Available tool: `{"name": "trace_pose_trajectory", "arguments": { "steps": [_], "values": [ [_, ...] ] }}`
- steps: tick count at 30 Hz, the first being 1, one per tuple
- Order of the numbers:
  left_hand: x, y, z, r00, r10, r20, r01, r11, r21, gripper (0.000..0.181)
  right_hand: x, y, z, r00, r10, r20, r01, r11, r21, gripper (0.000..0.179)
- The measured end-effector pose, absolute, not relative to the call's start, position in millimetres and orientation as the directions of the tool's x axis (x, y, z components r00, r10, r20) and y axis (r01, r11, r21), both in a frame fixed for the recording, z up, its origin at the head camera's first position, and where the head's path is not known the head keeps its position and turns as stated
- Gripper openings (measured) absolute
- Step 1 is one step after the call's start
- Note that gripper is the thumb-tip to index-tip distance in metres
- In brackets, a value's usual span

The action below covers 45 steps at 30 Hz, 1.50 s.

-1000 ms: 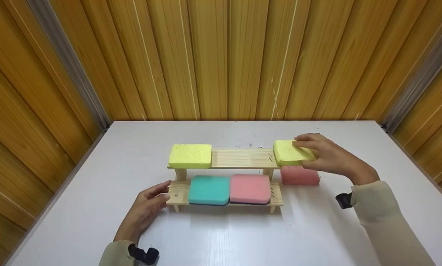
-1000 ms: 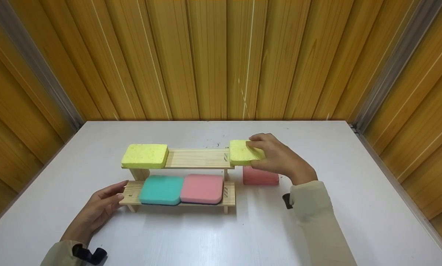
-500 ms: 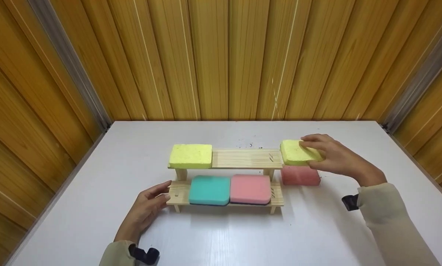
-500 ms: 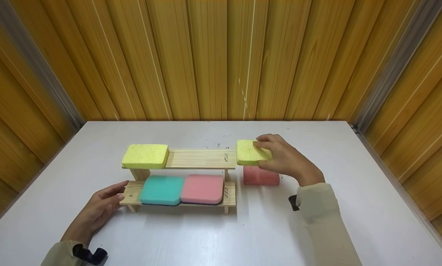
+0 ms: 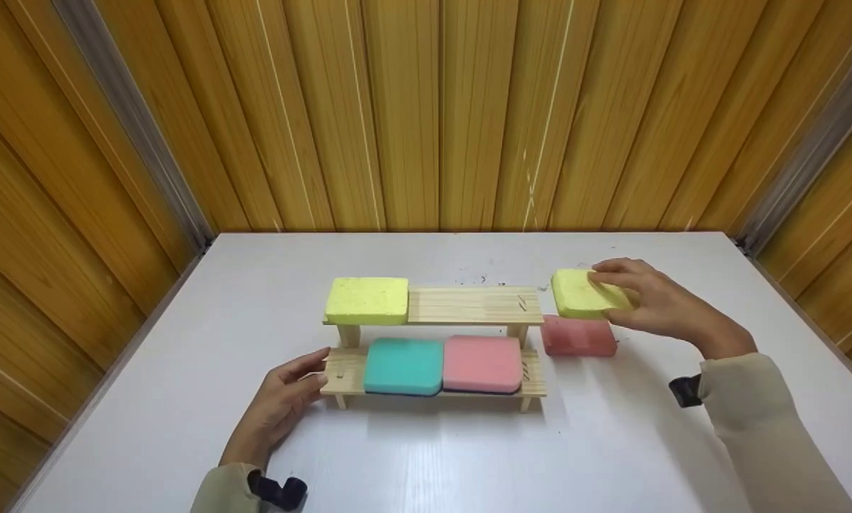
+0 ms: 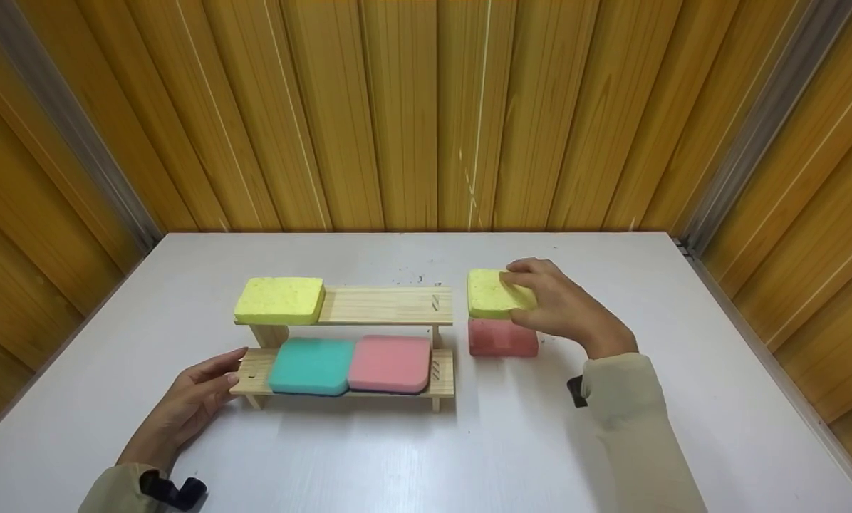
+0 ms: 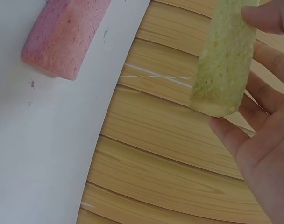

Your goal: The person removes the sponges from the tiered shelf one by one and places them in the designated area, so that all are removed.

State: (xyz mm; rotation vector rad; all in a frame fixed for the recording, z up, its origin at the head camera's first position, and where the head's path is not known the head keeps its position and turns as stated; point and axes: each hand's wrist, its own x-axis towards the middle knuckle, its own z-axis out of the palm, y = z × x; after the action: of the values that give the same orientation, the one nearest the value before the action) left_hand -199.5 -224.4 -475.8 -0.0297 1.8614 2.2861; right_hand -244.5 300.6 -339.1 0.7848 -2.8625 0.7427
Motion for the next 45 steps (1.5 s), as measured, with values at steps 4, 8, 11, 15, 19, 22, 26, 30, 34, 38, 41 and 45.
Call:
{"name": "trace_pose_trajectory", "arguments": {
  "steps": [4,8,11,15,19,22,26,30,34,38,41,45],
  "values": [
    [-199,-224,-475,-0.98,0.138,-0.141,-0.167,-0.201,0.965,0.053,-245,306,-340,-0.874,-0.45,0.183,-0.483,0.761,-0.434,0.054],
    [-200,-224,-475,-0.979,0.152,-0.137,-0.168,-0.214,0.962,0.052,-246,311,-341,-0.881,-0.44,0.173,-0.47,0.774,-0.424,0.054],
    [-200,-224,-475,-0.978,0.161,-0.134,-0.167,-0.212,0.963,0.052,-247,314,-342,-0.887,-0.43,0.166,-0.459,0.784,-0.418,0.054],
    [-200,-223,-474,-0.978,0.155,-0.137,-0.166,-0.196,0.966,0.053,-248,319,-344,-0.891,-0.423,0.162,-0.451,0.789,-0.418,0.054],
    [-200,-222,-474,-0.979,0.147,-0.142,-0.168,-0.18,0.969,0.056,-248,324,-347,-0.897,-0.416,0.153,-0.44,0.795,-0.419,0.054],
    [-200,-222,-475,-0.979,0.146,-0.144,-0.168,-0.174,0.97,0.057,-249,326,-349,-0.899,-0.412,0.147,-0.434,0.799,-0.415,0.054],
    [-200,-222,-475,-0.979,0.154,-0.136,-0.162,-0.174,0.971,0.058,-248,330,-351,-0.899,-0.414,0.143,-0.434,0.799,-0.417,0.055],
    [-200,-222,-475,-0.978,0.166,-0.126,-0.154,-0.17,0.973,0.058,-248,333,-353,-0.896,-0.419,0.148,-0.44,0.796,-0.415,0.055],
    [-200,-223,-476,-0.978,0.168,-0.125,-0.156,-0.184,0.97,0.057,-249,337,-356,-0.895,-0.42,0.15,-0.443,0.796,-0.413,0.054],
    [-200,-223,-476,-0.978,0.169,-0.122,-0.155,-0.2,0.967,0.056,-249,340,-358,-0.9,-0.413,0.138,-0.43,0.799,-0.421,0.054],
    [-200,-223,-476,-0.978,0.172,-0.119,-0.153,-0.203,0.967,0.055,-249,342,-359,-0.91,-0.4,0.111,-0.407,0.809,-0.424,0.055],
    [-200,-223,-475,-0.978,0.174,-0.118,-0.153,-0.203,0.967,0.054,-248,344,-358,-0.918,-0.389,0.082,-0.385,0.819,-0.425,0.056]
  ]
}}
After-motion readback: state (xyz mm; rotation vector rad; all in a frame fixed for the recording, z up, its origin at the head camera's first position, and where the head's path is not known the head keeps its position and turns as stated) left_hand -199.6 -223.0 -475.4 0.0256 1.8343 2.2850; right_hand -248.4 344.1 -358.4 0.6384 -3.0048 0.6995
